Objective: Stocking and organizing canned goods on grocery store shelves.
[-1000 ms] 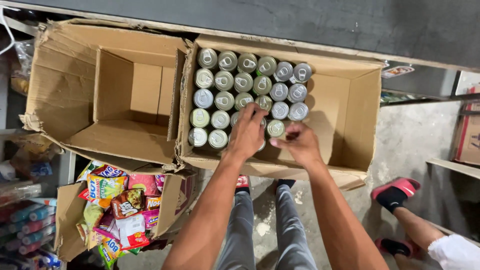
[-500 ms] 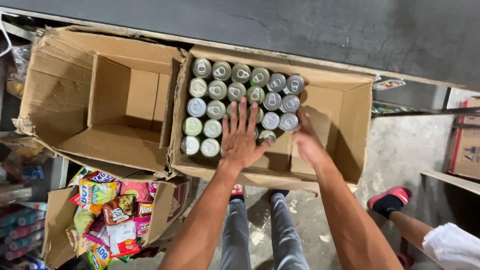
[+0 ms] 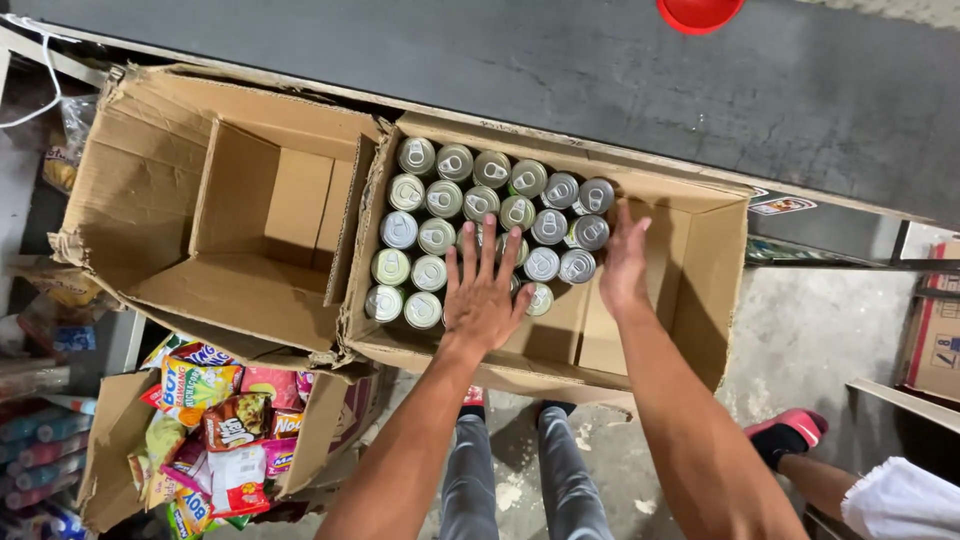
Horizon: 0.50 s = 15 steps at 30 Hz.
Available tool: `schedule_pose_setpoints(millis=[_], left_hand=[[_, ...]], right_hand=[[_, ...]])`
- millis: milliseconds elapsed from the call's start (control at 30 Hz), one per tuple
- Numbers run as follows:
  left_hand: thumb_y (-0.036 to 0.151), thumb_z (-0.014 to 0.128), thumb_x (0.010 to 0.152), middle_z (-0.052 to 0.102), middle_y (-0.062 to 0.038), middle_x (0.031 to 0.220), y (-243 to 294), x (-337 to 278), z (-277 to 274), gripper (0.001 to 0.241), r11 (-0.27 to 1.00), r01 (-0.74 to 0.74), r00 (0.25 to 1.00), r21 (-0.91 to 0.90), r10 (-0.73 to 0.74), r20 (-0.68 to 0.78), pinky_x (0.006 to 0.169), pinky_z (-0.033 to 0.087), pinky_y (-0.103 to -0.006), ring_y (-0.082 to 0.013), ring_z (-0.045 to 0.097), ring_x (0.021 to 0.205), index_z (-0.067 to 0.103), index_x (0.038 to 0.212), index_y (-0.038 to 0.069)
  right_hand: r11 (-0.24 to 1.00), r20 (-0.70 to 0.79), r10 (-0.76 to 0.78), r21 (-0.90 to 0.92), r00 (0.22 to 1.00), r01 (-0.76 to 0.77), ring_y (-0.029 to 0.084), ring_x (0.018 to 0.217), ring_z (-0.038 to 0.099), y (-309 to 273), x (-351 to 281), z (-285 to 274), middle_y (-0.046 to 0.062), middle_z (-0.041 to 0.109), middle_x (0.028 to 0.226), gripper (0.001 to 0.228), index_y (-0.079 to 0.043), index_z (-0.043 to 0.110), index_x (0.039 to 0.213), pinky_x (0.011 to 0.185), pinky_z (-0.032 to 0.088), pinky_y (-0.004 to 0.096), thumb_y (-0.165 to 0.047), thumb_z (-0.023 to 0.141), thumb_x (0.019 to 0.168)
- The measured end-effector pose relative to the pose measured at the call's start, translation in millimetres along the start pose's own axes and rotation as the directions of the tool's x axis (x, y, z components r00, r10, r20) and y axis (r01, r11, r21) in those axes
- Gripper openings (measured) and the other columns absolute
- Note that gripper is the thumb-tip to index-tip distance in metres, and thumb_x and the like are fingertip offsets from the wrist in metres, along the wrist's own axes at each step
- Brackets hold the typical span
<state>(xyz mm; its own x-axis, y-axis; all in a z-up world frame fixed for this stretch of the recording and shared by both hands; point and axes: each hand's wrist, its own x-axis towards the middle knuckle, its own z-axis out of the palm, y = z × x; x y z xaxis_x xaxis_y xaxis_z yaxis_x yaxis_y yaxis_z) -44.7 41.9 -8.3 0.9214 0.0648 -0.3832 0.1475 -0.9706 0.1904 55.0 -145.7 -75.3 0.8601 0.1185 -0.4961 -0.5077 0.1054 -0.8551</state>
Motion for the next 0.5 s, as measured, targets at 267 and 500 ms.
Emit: schedule_pose_setpoints(millis=[267,500], left_hand=[[0.055,0.036,0.101,-0.015,-0.018,0.169,7,-3,-7,0.082,0.999,0.036,0.998,0.024,-0.037,0.045,0.122,-0.002,-0.0596,-0.0426,-0.013,0.155,-0.002,0.165,0.020],[0.056,0.037,0.099,-0.014,-0.017,0.169,10,-4,-3,0.083,1.000,0.030,0.999,0.002,-0.030,0.037,0.122,-0.002,-0.0591,-0.0415,-0.012,0.155,0.001,0.164,0.020]], right_hand=[[0.987,0.222,-0.038,0.160,0.974,0.002,0.026,0.148,0.035,14,29,-1,0.008,0.031,0.164,0.075,-0.022,0.016,0.162,0.120,0.034,0.043,-0.062,0.025,0.099],[0.948,0.047,0.019,-0.319,0.999,-0.003,0.024,0.133,0.056,-4,12,2,0.011,0.057,0.144,0.069,-0.014,0.035,0.155,0.113,0.044,0.037,-0.026,0.069,0.096]])
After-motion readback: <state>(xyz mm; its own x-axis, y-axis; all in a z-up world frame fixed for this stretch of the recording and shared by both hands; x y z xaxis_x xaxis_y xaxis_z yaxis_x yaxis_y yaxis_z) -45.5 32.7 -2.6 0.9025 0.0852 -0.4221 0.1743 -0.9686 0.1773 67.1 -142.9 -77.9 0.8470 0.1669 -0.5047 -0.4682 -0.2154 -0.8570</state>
